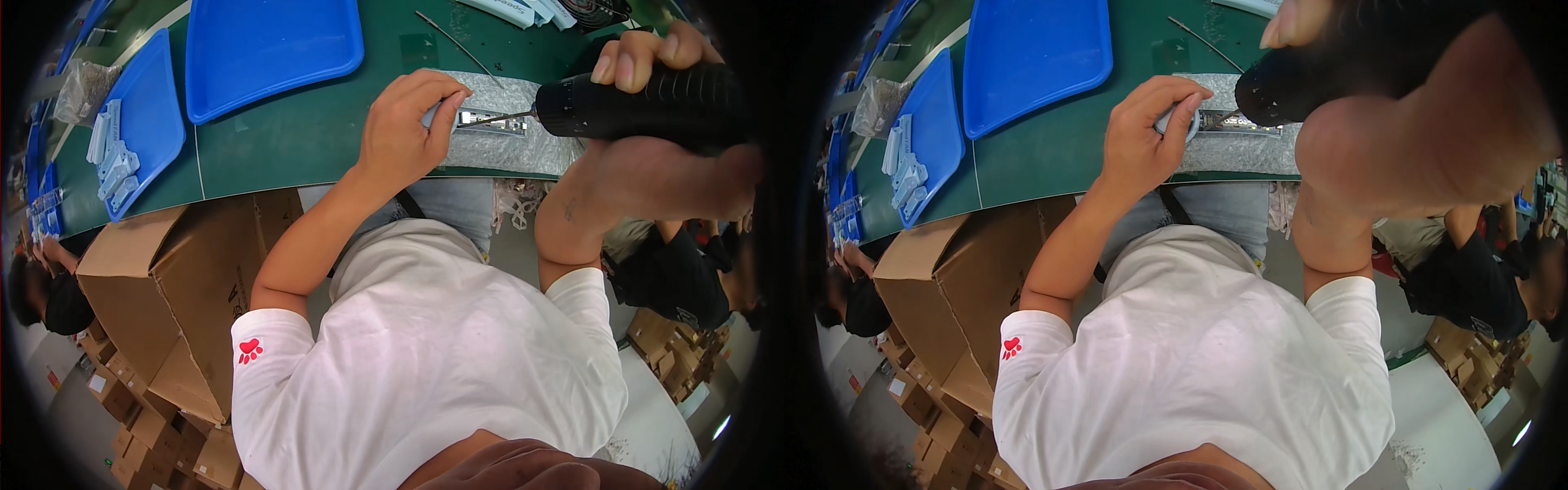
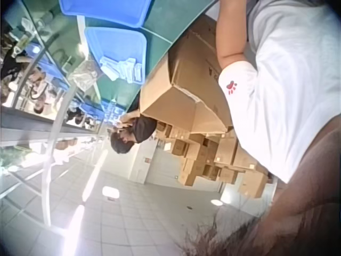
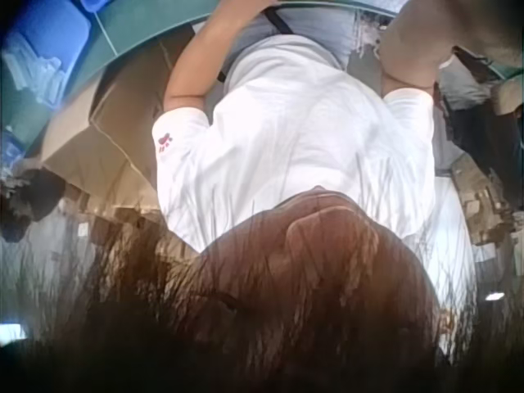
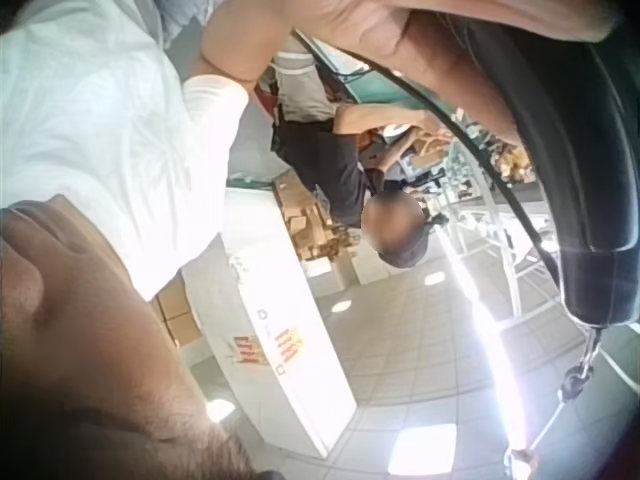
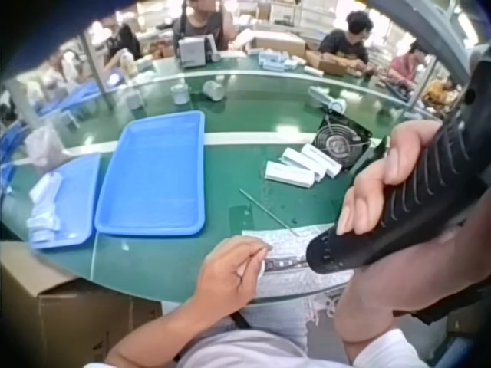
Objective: The person assembles a small electronic device, likely a fan, by soldering wires to a circuit board and inserting the components into a plastic housing. They use a soldering iron and a utility knife to prepare and connect the parts, then secure the assembly with a screwdriver.
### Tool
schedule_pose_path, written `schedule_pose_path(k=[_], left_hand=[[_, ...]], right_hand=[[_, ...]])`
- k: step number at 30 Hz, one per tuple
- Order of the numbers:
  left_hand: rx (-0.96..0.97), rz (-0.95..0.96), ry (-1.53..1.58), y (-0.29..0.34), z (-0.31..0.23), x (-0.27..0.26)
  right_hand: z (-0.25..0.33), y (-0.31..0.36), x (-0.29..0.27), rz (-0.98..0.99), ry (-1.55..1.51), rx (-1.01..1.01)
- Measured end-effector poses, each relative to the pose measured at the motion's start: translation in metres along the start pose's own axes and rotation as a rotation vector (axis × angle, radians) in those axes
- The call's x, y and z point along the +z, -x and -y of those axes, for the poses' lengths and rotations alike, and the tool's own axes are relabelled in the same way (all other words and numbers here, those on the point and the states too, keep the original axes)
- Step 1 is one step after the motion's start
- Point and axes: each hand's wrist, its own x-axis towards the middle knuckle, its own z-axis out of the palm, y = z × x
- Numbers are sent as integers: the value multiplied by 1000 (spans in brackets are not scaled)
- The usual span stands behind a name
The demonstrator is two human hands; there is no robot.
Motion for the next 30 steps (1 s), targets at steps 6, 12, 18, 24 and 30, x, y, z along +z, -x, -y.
schedule_pose_path(k=[6,12,18,24,30], left_hand=[[12,-2,-22,-1,0,1],[10,-6,-23,-1,-1,2],[-8,2,-27,-1,-2,1],[84,66,-71,-5,-7,-8],[152,166,12,-23,-17,-10]], right_hand=[[-2,-1,-5,27,4,14],[1,11,21,-60,57,6],[1,5,46,-212,595,-78],[17,-14,39,-307,480,-125],[39,-33,23,-418,472,-160]])
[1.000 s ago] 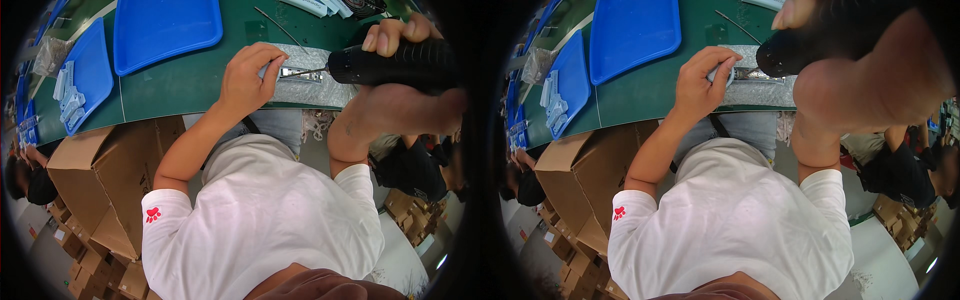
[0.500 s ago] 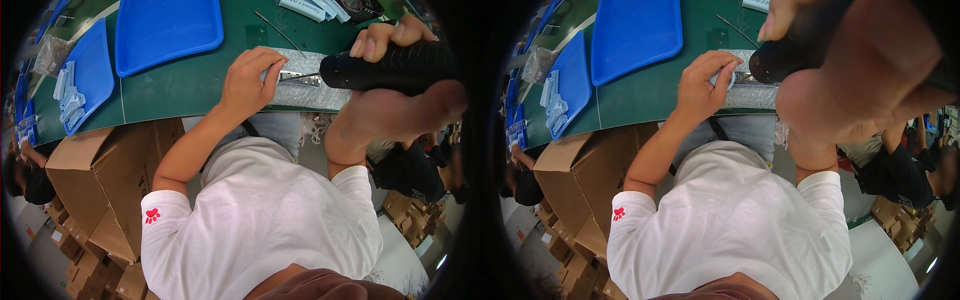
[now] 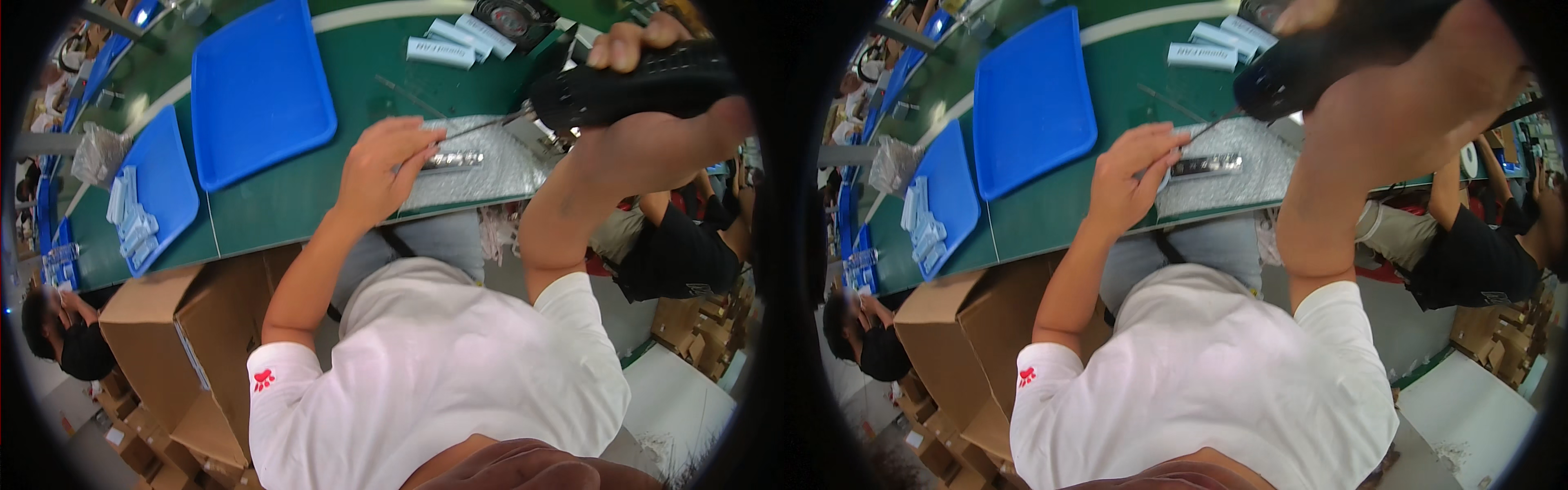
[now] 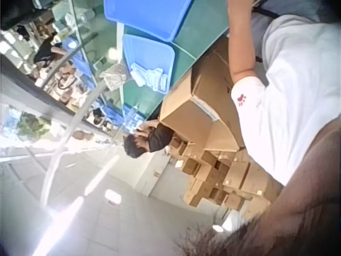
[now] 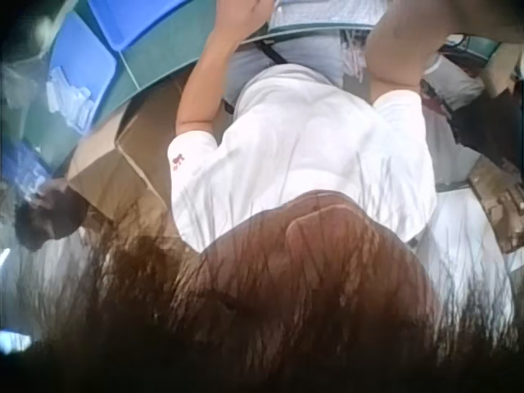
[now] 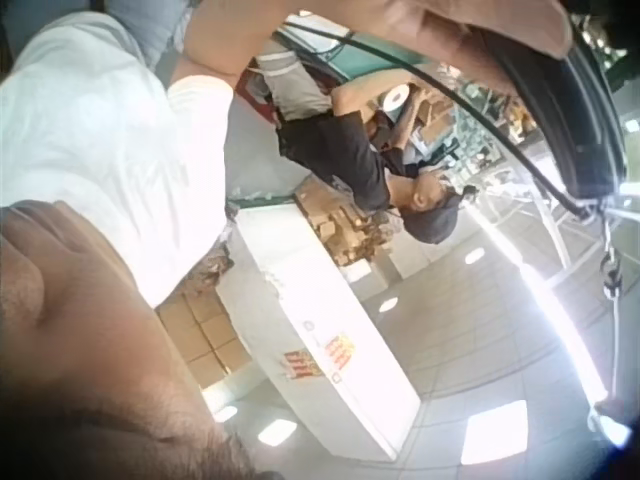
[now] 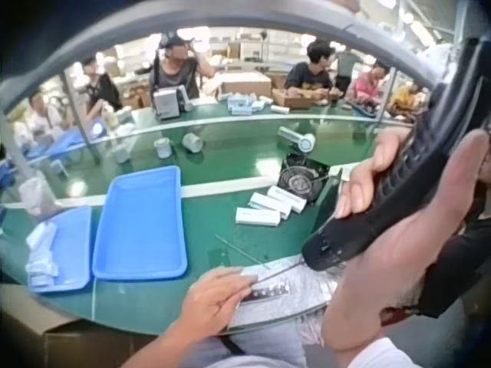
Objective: The person assembles a small electronic device, likely a fan, by soldering wires to a circuit board and inserting the components into a plastic housing. They use a soldering iron and a utility knife to prepare and connect the parts, then secure the assembly with a screwdriver.
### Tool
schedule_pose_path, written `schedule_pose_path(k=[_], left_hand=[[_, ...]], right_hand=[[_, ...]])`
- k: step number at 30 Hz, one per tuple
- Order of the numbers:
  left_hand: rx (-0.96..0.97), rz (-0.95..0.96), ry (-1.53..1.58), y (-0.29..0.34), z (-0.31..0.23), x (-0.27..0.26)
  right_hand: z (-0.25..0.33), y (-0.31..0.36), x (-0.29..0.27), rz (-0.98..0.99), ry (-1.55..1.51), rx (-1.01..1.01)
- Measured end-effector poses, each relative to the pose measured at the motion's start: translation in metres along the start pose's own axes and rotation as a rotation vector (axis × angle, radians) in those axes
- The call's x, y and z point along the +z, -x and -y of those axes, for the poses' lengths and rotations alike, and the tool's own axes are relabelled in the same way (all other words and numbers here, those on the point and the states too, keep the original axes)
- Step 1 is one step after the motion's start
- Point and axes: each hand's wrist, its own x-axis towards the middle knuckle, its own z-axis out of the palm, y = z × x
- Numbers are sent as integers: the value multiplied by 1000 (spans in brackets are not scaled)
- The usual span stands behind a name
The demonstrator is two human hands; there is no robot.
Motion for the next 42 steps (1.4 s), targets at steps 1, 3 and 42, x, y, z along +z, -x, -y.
schedule_pose_path(k=[1,3,42], left_hand=[[7,12,40,-9,-2,0],[-45,-2,72,-8,-3,-4],[-384,58,65,-22,17,-42]], right_hand=[[1,-5,-1,-18,1,-6],[3,0,2,-35,-25,16],[-78,-48,-106,-246,308,-485]])
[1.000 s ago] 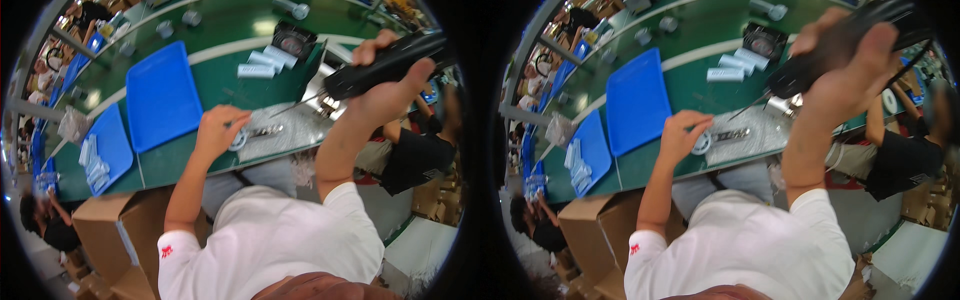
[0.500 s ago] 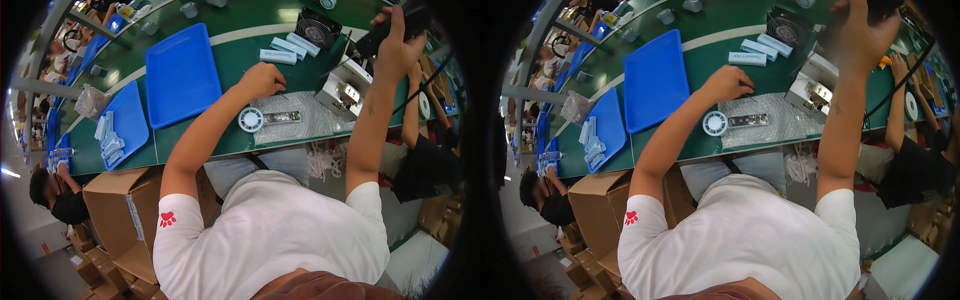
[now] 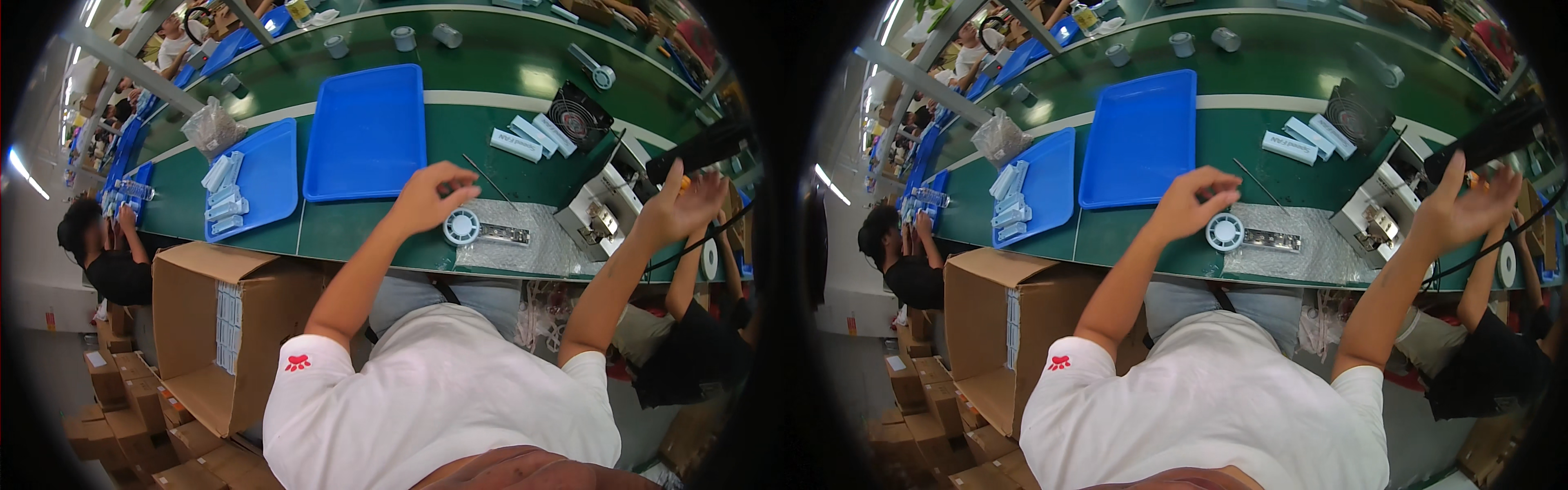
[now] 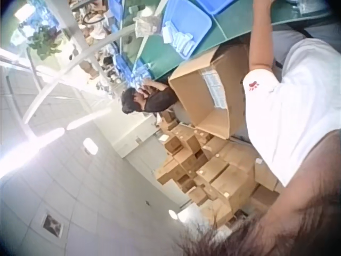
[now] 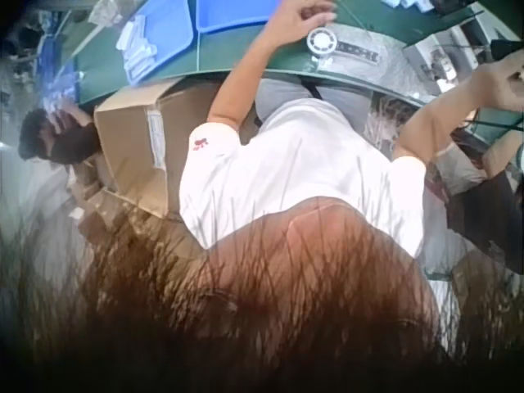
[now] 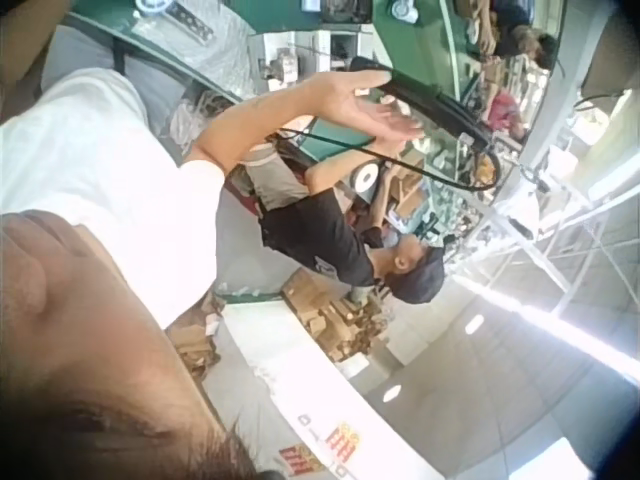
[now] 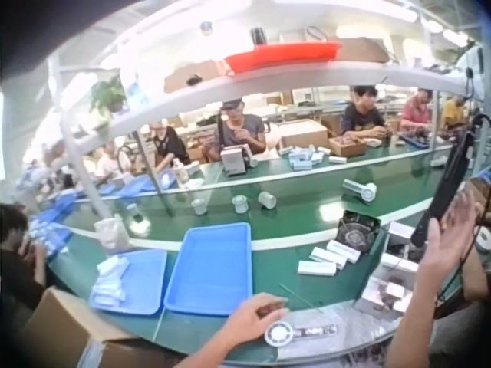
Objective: The person assembles a small electronic device, likely a fan, by soldering wires to a circuit board and inserting the components into a plastic housing. They use a soldering iron and a utility knife to prepare and connect the parts, then secure the assembly with a screwdriver.
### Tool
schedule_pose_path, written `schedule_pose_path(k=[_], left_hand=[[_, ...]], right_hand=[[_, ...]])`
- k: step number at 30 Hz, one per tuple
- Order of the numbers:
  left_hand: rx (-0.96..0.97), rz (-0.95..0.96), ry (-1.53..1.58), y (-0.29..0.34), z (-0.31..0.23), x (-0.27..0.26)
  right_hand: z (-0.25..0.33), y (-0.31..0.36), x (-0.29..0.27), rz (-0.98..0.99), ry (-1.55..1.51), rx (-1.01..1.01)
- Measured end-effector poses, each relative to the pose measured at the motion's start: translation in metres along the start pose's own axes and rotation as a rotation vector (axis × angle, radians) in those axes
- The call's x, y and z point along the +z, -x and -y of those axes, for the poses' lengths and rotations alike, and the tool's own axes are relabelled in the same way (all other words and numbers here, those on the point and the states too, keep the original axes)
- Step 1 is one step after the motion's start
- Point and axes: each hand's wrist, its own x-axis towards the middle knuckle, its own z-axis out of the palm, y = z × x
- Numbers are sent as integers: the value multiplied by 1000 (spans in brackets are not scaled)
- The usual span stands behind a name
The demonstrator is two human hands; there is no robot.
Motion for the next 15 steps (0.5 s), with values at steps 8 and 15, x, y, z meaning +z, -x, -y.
schedule_pose_path(k=[8,15], left_hand=[[166,41,-150,73,-5,4],[175,-17,-131,72,15,9]], right_hand=[[58,103,1,834,-89,197],[65,152,-29,1269,54,37]])
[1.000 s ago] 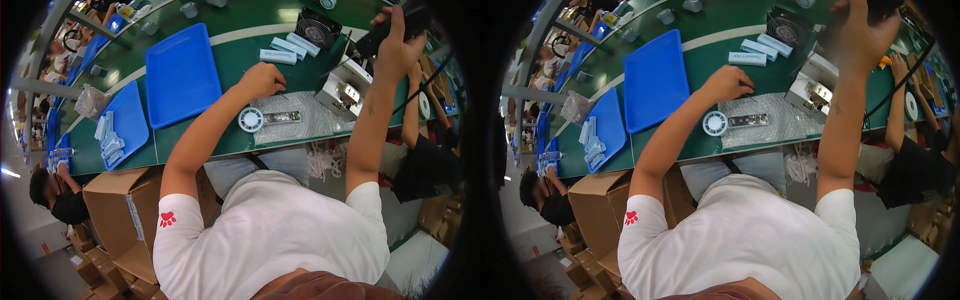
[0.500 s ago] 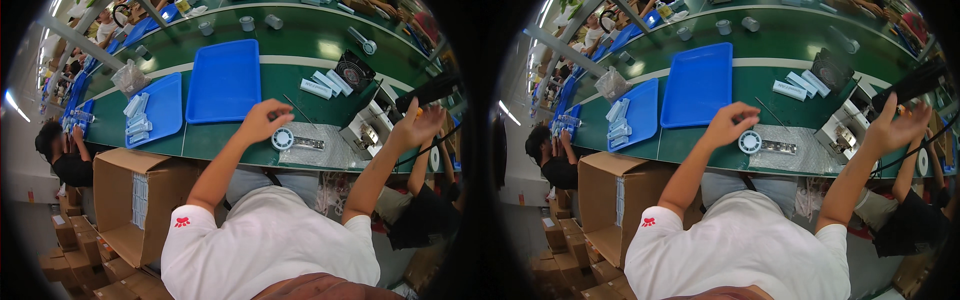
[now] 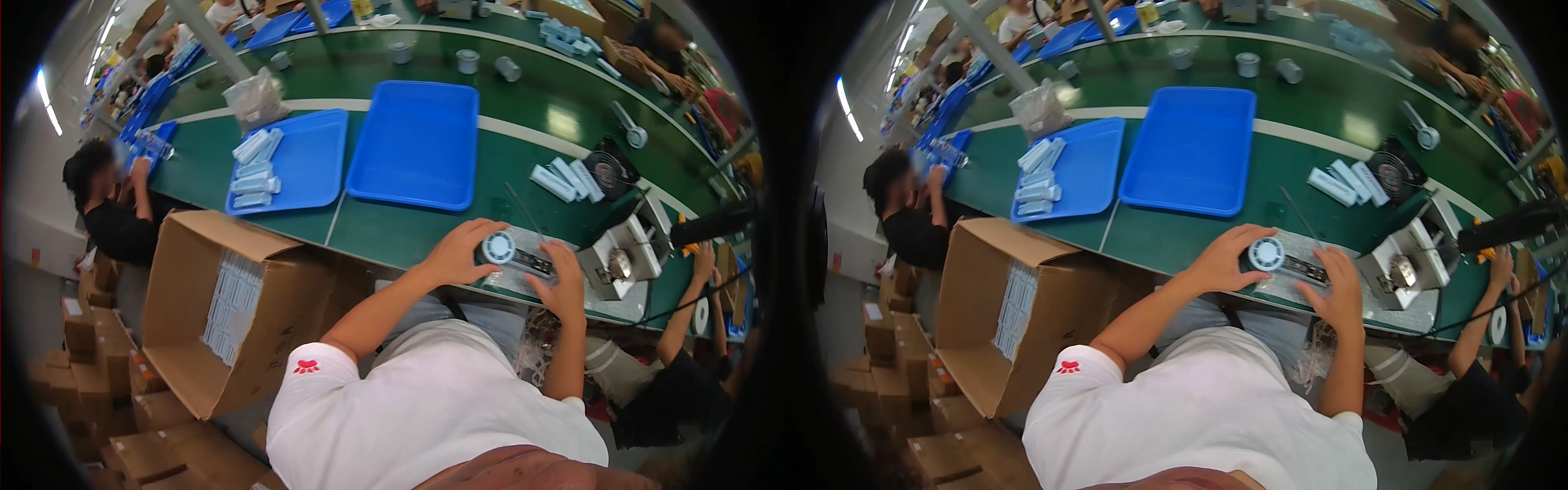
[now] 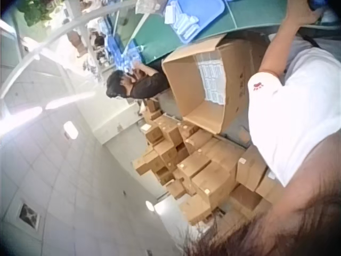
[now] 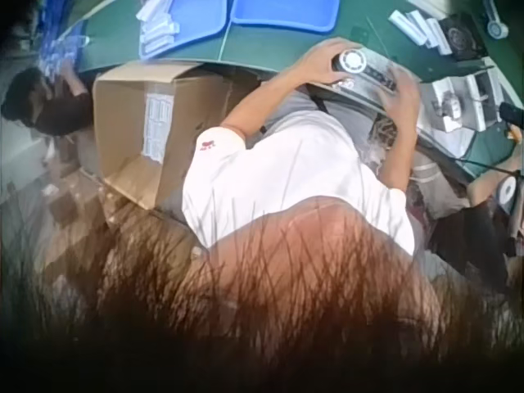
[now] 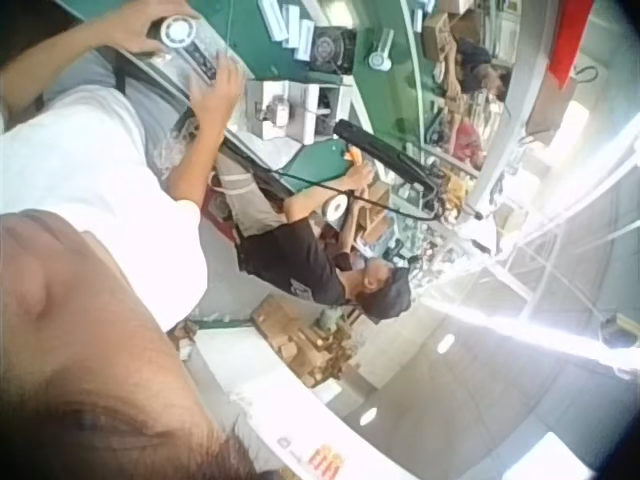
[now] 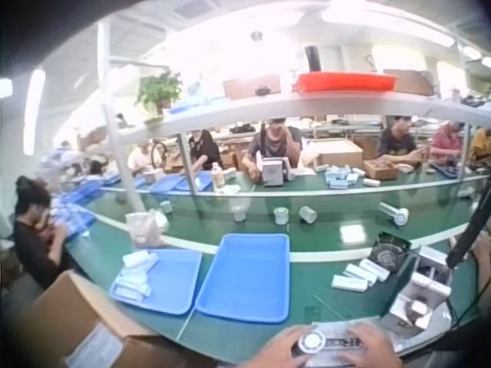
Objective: The person assembles a small electronic device, likely a fan, by soldering wires to a circuit board and inserting the components into a plastic housing. They use a soldering iron and a utility knife to prepare and connect the parts, then secure the assembly with a screwdriver.
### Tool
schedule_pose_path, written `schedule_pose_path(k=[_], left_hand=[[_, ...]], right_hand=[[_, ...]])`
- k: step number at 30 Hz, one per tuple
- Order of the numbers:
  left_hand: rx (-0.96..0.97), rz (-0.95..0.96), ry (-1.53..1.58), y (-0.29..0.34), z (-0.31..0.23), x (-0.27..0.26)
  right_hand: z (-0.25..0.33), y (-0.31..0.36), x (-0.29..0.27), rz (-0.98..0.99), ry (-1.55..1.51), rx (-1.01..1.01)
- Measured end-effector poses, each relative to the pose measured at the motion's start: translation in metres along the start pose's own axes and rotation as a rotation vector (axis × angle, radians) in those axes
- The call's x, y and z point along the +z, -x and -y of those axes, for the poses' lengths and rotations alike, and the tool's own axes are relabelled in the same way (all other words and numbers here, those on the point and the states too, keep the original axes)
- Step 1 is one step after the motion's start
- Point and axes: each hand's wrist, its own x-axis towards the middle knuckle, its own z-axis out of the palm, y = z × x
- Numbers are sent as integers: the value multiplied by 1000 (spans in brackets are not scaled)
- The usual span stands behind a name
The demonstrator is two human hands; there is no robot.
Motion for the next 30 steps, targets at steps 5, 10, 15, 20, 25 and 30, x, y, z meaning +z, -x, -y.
schedule_pose_path(k=[5,10,15,20,25,30], left_hand=[[113,19,32,-6,-1,-7],[121,-185,146,-21,-5,-10],[0,-380,-48,-32,1,-36],[-73,-304,-460,12,44,-87],[-62,-232,-574,22,75,-108],[28,-213,-413,14,65,-93]], right_hand=[[4,18,18,66,-110,106],[14,-16,25,1,-151,125],[-29,-72,37,-183,63,167],[-66,-79,45,-120,191,253],[-69,-78,50,-93,267,311],[-64,-76,45,-62,271,351]])
